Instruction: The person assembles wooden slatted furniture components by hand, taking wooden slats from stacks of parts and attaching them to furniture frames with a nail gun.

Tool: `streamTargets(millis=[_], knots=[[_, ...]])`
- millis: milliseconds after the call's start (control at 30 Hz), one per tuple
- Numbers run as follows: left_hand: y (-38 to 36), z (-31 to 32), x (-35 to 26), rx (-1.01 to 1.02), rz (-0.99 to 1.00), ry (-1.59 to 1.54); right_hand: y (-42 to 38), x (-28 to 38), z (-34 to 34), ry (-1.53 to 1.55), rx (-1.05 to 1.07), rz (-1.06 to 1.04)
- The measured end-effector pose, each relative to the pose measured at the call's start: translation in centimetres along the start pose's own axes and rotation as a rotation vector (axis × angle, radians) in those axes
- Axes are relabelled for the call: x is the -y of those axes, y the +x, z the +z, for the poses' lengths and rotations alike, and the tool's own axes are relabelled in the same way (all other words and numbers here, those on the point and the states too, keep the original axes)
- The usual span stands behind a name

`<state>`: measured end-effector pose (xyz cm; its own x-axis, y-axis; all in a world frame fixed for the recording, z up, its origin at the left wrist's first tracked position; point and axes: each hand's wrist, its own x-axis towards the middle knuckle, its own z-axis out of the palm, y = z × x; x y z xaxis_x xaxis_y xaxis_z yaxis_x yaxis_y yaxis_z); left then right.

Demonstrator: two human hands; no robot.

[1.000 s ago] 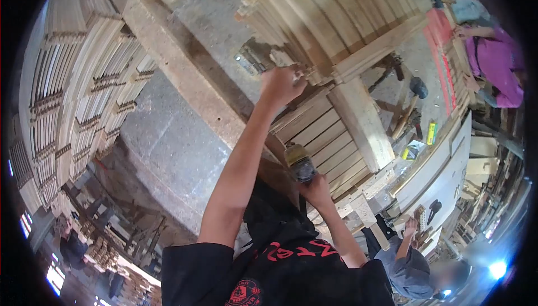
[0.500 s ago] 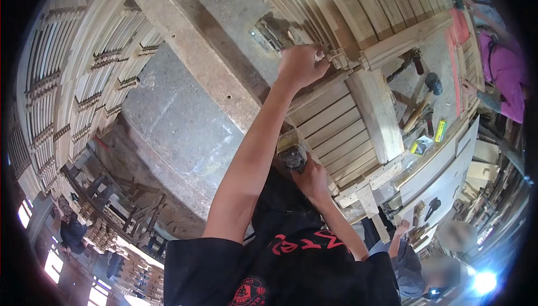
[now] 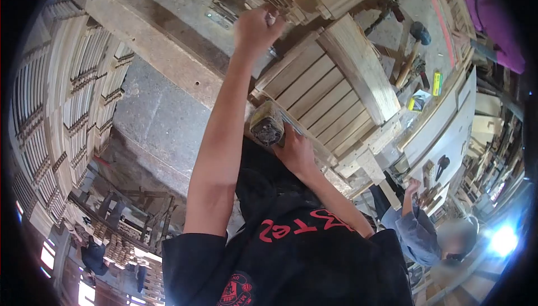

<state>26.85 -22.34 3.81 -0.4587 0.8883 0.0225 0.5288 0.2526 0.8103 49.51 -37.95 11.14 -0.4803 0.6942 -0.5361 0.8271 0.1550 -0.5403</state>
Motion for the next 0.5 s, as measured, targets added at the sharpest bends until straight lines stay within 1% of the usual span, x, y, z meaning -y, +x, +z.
streamTargets(millis=[67,100,200,300,400,433,500], knots=[[0.3,0.0,-0.2,-0.015,-0.003,-0.024,-0.4,-0.4,-0.3,-0.018,-0.039,-0.039],[0.3,-0.3,-0.6,0.032,-0.064,0.018,-0.6,-0.5,-0.4,-0.025,-0.058,-0.063],[0.4,-0.4,-0.8,0.041,-0.079,0.013,-2.7,-2.1,-0.8,-0.117,-0.068,0.019],[0.5,-0.2,-0.8,0.049,-0.124,0.048,-4.5,-4.2,-1.2,-0.043,0.052,0.213],[0.7,-0.4,-0.4,0.065,-0.078,0.079,-5.8,-5.4,-1.4,-0.027,0.000,0.188],[0.6,-0.4,-0.5,0.080,-0.107,0.119,-6.0,-5.6,-1.4,-0.022,0.006,0.193],[0.4,-0.2,-0.6,0.035,-0.095,0.061,-6.1,-5.6,-1.1,-0.010,0.020,0.202]])
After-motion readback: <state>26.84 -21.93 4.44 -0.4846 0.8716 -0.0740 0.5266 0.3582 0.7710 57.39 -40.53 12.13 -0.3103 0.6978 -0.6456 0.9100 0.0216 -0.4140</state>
